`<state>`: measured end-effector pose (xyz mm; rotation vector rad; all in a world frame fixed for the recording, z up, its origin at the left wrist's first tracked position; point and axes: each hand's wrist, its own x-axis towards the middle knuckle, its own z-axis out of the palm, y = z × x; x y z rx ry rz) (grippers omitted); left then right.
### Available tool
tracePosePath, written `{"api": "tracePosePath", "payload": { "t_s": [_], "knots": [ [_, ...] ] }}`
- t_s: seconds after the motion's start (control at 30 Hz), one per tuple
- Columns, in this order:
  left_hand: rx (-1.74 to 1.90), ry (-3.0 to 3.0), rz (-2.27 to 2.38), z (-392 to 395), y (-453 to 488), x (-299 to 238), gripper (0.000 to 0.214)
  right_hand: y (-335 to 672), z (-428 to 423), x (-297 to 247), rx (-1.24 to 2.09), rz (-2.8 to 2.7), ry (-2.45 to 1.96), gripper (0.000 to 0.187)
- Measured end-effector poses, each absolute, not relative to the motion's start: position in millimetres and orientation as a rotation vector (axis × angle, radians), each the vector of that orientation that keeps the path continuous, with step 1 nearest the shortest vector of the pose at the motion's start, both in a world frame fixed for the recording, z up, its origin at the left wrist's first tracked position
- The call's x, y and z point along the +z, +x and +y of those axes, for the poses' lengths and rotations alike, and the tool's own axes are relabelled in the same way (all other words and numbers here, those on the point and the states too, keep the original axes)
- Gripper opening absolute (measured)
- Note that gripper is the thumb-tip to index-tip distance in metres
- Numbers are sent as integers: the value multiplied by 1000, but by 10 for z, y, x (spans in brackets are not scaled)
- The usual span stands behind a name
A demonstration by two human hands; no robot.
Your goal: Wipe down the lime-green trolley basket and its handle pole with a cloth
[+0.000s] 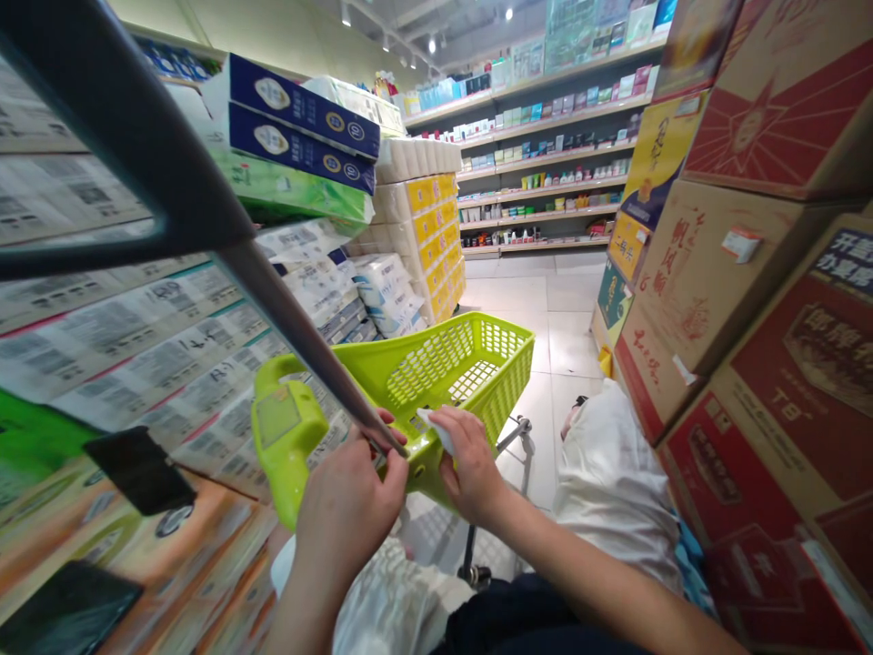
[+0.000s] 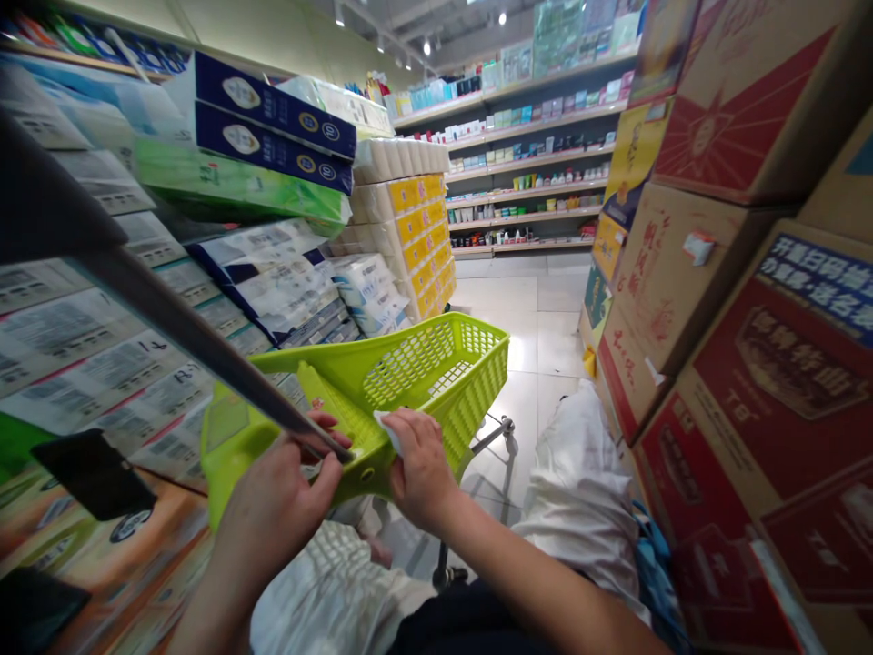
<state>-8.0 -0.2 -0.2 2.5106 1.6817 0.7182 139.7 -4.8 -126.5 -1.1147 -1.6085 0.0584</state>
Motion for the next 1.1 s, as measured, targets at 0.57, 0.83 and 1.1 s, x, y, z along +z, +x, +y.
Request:
{"api": "tracePosePath", "payload": {
  "t_s": [0.57,0.83,1.1],
  "knots": [
    [737,2501,1671,4,-102,18,28,1223,-104,-1145,9,-1712,-1027,57],
    [786,2441,1574,16,-108,46,25,1458,80,-1298,29,-1534,-1242,55],
    [834,2477,1550,20,-129,34,23,1284,-63,-1136,4,-1717,-1105,52]
  ]
}}
